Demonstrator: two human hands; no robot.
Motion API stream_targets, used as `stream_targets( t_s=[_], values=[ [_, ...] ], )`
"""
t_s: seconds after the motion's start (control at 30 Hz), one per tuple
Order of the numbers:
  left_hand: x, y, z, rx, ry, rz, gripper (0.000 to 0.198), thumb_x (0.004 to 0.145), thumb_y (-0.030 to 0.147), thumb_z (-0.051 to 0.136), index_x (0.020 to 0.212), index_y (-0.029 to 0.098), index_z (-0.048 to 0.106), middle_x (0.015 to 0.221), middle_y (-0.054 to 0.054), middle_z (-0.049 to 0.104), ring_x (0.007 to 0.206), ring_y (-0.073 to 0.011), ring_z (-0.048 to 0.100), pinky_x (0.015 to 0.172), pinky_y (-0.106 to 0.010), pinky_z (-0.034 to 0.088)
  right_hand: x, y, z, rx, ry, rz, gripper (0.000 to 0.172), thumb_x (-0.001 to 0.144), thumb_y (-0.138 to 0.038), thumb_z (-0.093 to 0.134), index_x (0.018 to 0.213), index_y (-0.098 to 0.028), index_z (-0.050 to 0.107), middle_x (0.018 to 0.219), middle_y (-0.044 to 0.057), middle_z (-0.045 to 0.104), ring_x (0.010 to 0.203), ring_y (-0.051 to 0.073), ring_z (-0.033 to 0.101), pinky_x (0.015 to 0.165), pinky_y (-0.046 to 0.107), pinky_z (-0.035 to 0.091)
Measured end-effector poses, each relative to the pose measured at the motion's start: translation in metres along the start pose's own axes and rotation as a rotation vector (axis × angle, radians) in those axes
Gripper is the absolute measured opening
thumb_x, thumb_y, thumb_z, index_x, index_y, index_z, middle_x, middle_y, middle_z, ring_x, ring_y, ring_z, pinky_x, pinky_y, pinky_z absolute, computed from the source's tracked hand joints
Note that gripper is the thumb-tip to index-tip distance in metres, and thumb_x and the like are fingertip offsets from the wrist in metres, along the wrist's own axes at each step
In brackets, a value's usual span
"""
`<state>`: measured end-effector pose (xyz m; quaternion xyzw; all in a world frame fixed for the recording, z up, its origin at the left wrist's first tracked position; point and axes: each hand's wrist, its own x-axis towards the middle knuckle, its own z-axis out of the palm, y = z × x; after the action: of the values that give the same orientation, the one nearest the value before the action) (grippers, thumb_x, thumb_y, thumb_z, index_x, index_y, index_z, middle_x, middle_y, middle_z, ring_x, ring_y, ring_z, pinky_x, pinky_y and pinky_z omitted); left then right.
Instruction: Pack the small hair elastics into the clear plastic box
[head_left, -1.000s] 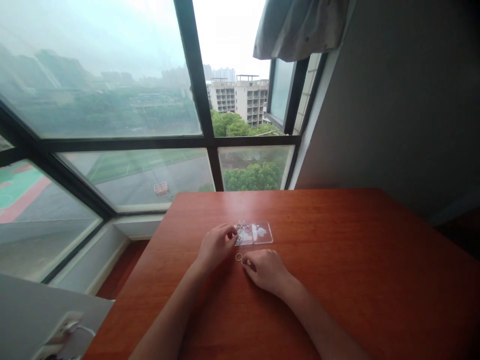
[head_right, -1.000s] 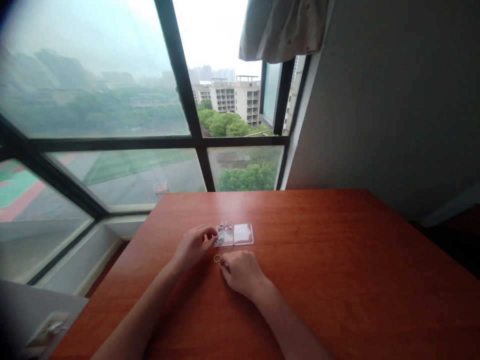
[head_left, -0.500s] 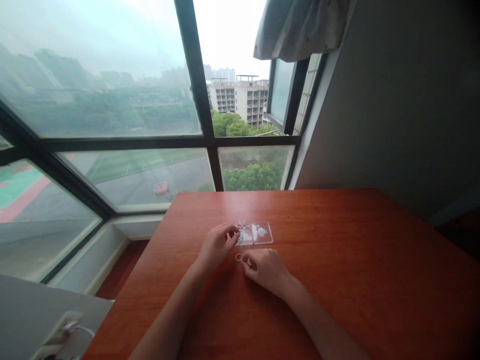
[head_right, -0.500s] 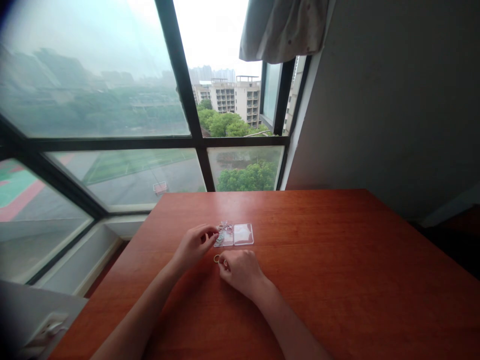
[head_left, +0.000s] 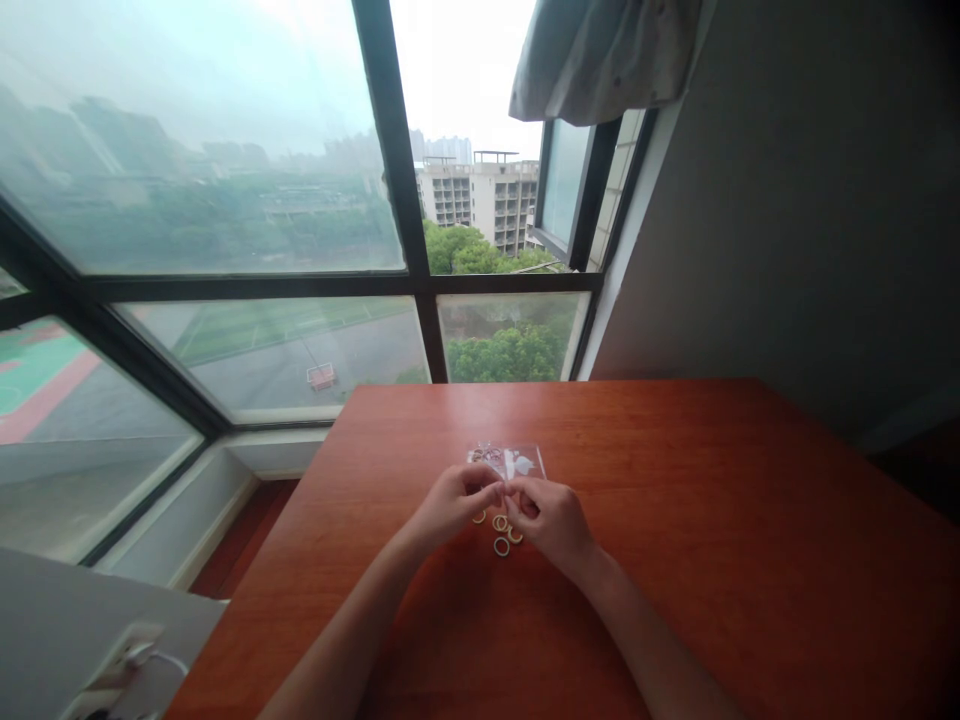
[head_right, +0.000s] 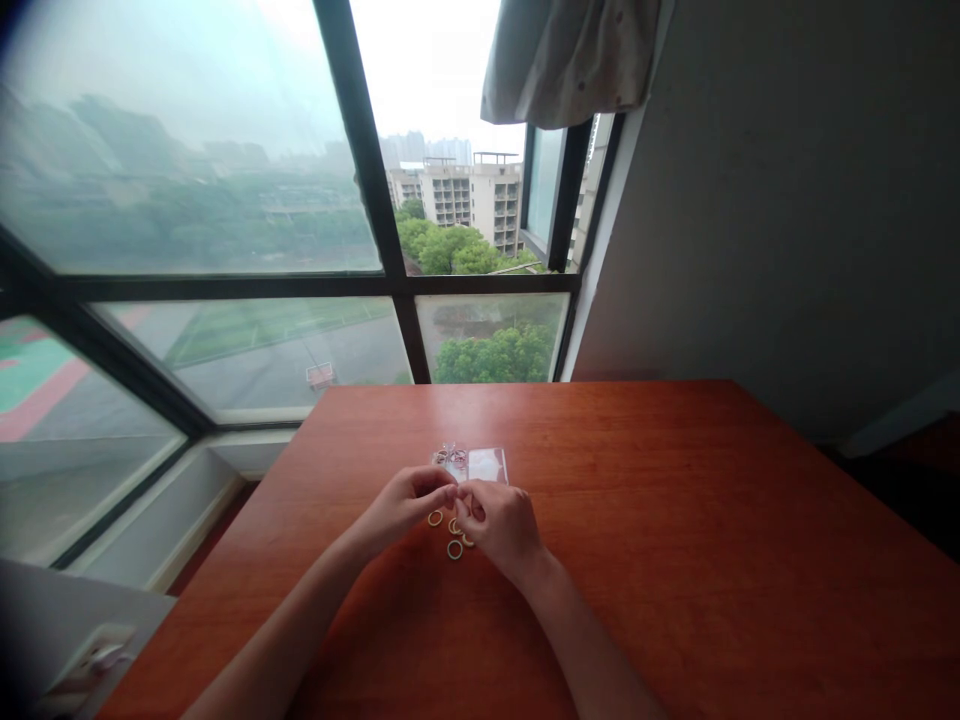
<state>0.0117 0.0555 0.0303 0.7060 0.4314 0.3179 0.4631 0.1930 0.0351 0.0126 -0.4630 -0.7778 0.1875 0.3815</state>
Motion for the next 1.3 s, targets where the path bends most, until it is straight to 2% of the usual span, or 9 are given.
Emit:
stream_targets(
  t_s=[0.13, 0.27, 0.47, 0.6, 0.87, 1.0, 1.1, 1.2, 1.3],
  values=[
    [0.001, -0.003, 0.002, 0.008, 0.048, 0.011, 0.023, 0.084, 0.033, 0.059, 0.081, 0.011, 0.066, 0.071, -0.002, 0.061, 0.064, -0.0112, 0.051, 0.057, -0.020, 0.038, 0.000, 0.001, 0.001, -0.023, -0.019, -0.006, 0.014, 0.087, -0.025, 0.055, 0.083, -0.020, 0.068, 0.062, -0.002, 0.060, 0.056, 0.011, 0.051, 0.058, 0.021, 0.033],
    [0.001, -0.005, -0.005, 0.180, 0.133, 0.043, 0.017, 0.084, 0.028, 0.056, 0.080, 0.013, 0.065, 0.068, 0.000, 0.060, 0.061, -0.0105, 0.050, 0.057, -0.020, 0.036, 0.001, 0.001, -0.002, -0.022, -0.066, 0.034, 0.014, 0.087, -0.026, 0.055, 0.088, -0.021, 0.068, 0.067, -0.001, 0.064, 0.059, 0.012, 0.054, 0.060, 0.021, 0.035],
    [-0.002, -0.005, -0.022, 0.574, 0.293, 0.067, 0.011, 0.082, 0.022, 0.054, 0.079, 0.017, 0.064, 0.071, 0.000, 0.062, 0.061, -0.0110, 0.050, 0.060, -0.022, 0.036, 0.001, 0.002, -0.005, -0.028, -0.287, 0.059, 0.009, 0.082, -0.025, 0.060, 0.082, -0.023, 0.069, 0.070, -0.002, 0.068, 0.062, 0.012, 0.058, 0.059, 0.021, 0.035],
    [-0.003, -0.009, -0.024, 0.689, 0.280, 0.049, 0.012, 0.082, 0.021, 0.054, 0.079, 0.019, 0.065, 0.075, -0.001, 0.063, 0.064, -0.0125, 0.053, 0.060, -0.022, 0.036, -0.002, -0.002, -0.007, -0.064, -0.423, 0.003, 0.015, 0.080, -0.023, 0.059, 0.089, -0.025, 0.071, 0.076, -0.002, 0.072, 0.067, 0.012, 0.063, 0.062, 0.021, 0.037],
    [-0.002, -0.009, -0.024, 0.690, 0.274, 0.055, 0.014, 0.084, 0.023, 0.052, 0.082, 0.020, 0.066, 0.076, -0.001, 0.063, 0.066, -0.0130, 0.053, 0.061, -0.023, 0.037, -0.002, -0.009, -0.007, -0.246, -0.547, -0.053, 0.018, 0.082, -0.026, 0.054, 0.086, -0.026, 0.071, 0.080, 0.000, 0.073, 0.073, 0.015, 0.065, 0.063, 0.022, 0.036],
    [-0.002, -0.008, -0.024, 0.654, 0.277, 0.064, 0.015, 0.084, 0.023, 0.052, 0.082, 0.019, 0.066, 0.076, -0.002, 0.062, 0.066, -0.0130, 0.052, 0.062, -0.023, 0.037, -0.003, -0.010, -0.003, -0.270, -0.538, -0.045, 0.015, 0.079, -0.025, 0.055, 0.082, -0.025, 0.071, 0.078, 0.000, 0.073, 0.070, 0.015, 0.065, 0.059, 0.022, 0.033],
    [-0.002, -0.007, -0.022, 0.584, 0.275, 0.083, 0.015, 0.083, 0.023, 0.053, 0.081, 0.018, 0.066, 0.073, -0.001, 0.062, 0.064, -0.0122, 0.051, 0.061, -0.022, 0.037, -0.003, -0.009, -0.001, -0.230, -0.478, -0.047, 0.012, 0.076, -0.021, 0.059, 0.077, -0.024, 0.070, 0.073, -0.001, 0.072, 0.066, 0.014, 0.063, 0.058, 0.022, 0.033],
    [-0.001, -0.005, -0.019, 0.464, 0.262, 0.099, 0.014, 0.083, 0.024, 0.054, 0.081, 0.017, 0.066, 0.069, 0.000, 0.060, 0.060, -0.0104, 0.047, 0.058, -0.021, 0.035, -0.002, -0.003, -0.001, -0.145, -0.348, -0.005, 0.010, 0.076, -0.021, 0.060, 0.079, -0.024, 0.069, 0.069, -0.002, 0.069, 0.063, 0.013, 0.061, 0.057, 0.021, 0.033],
    [-0.002, 0.000, -0.014, 0.349, 0.198, 0.098, 0.018, 0.084, 0.027, 0.055, 0.079, 0.015, 0.066, 0.068, 0.000, 0.060, 0.058, -0.0091, 0.045, 0.055, -0.020, 0.034, 0.001, 0.004, -0.003, -0.073, -0.182, 0.065, 0.010, 0.080, -0.023, 0.059, 0.080, -0.023, 0.068, 0.063, -0.002, 0.065, 0.057, 0.012, 0.056, 0.057, 0.021, 0.034]
  ],
)
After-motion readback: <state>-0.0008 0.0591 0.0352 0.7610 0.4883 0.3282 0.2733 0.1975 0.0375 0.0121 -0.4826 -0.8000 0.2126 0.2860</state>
